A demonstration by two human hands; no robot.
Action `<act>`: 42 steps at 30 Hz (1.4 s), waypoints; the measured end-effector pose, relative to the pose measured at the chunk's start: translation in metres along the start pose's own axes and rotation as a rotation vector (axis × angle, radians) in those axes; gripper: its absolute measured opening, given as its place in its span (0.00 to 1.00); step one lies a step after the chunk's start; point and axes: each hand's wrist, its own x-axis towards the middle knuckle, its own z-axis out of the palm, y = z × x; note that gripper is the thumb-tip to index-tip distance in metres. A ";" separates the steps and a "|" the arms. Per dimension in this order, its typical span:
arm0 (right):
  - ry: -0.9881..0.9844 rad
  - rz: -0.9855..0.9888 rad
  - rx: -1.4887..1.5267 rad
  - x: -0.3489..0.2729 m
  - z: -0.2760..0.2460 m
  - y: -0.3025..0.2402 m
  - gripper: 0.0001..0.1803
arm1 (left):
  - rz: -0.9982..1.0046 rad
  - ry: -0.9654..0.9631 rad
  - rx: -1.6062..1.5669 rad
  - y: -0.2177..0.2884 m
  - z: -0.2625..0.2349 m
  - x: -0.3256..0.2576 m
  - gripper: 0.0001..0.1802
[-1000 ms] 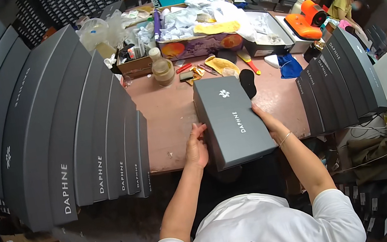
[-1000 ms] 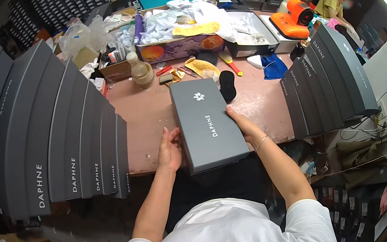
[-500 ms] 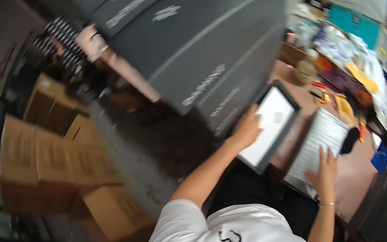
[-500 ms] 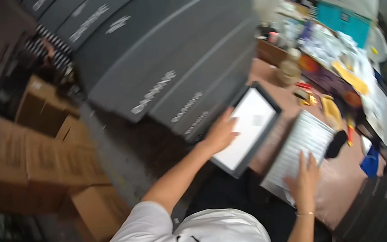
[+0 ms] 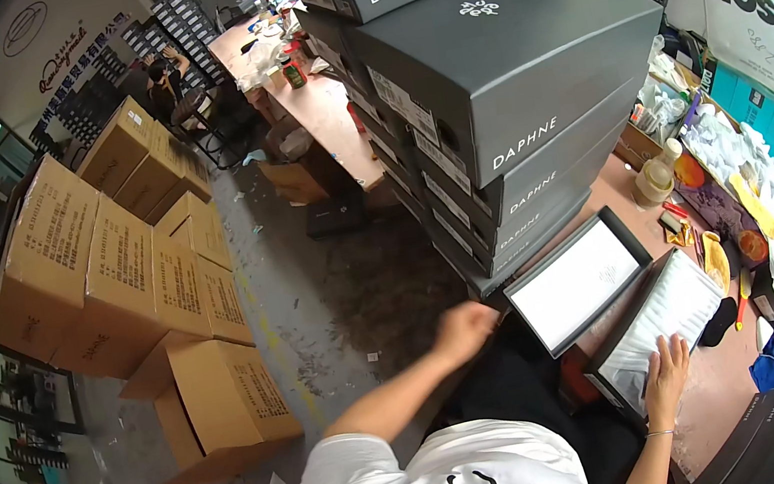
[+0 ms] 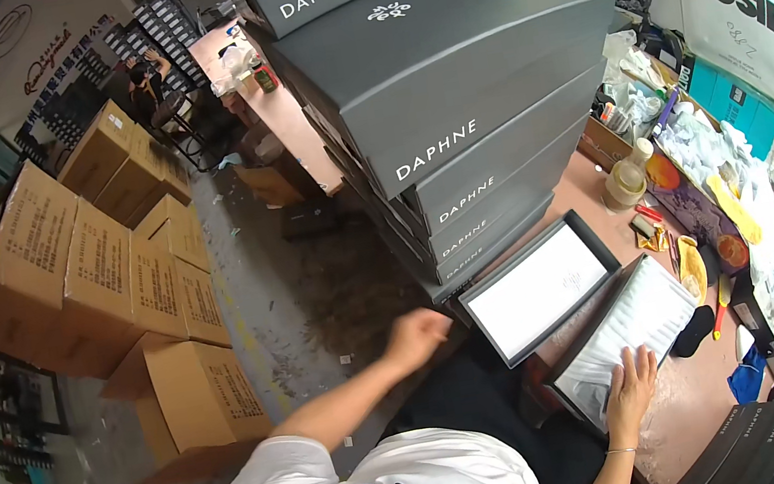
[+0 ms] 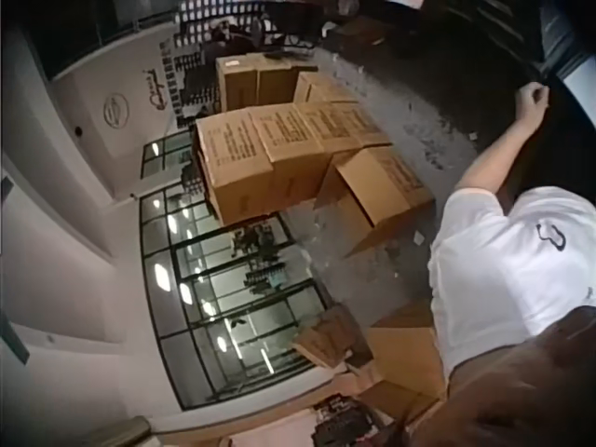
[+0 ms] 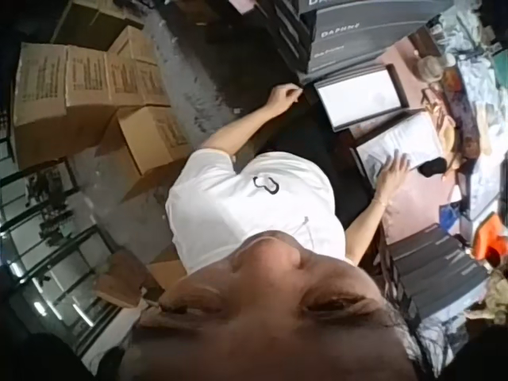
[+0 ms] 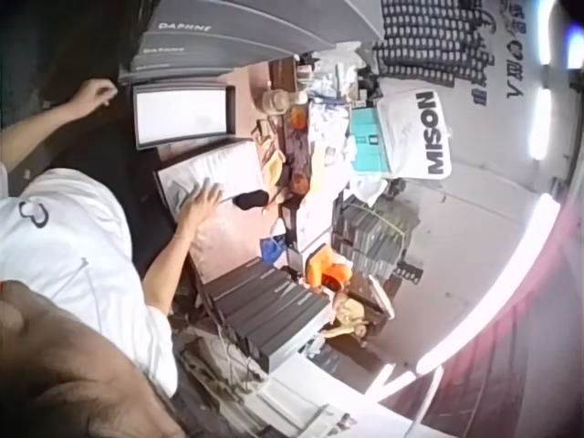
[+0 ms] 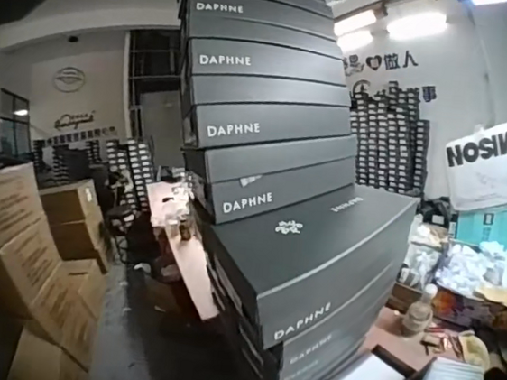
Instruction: Packing pairs of high-heeled shoes into boxes with protective tissue paper.
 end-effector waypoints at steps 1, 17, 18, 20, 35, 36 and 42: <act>0.002 -0.003 0.009 0.001 0.000 0.000 0.18 | -0.070 0.166 -0.226 -0.035 -0.033 0.018 0.07; -0.079 -0.187 -0.062 0.052 -0.064 -0.079 0.07 | 0.608 -1.158 -0.073 0.137 0.097 -0.056 0.14; -0.049 -0.292 -0.024 0.064 -0.070 -0.105 0.08 | 0.731 -1.232 0.077 0.146 0.125 -0.071 0.16; -0.025 -0.517 0.104 0.075 -0.067 -0.146 0.12 | 0.941 -1.020 -0.328 0.165 0.171 -0.083 0.15; -0.104 -0.042 0.164 -0.023 0.014 -0.029 0.30 | 0.517 -0.302 0.243 0.084 0.205 0.004 0.36; -0.084 -0.011 0.154 -0.021 0.018 -0.032 0.28 | 0.601 -0.269 0.264 0.090 0.201 0.007 0.35; -0.210 0.084 -0.067 0.016 0.035 -0.032 0.19 | 0.396 -0.586 0.068 0.068 0.213 0.015 0.32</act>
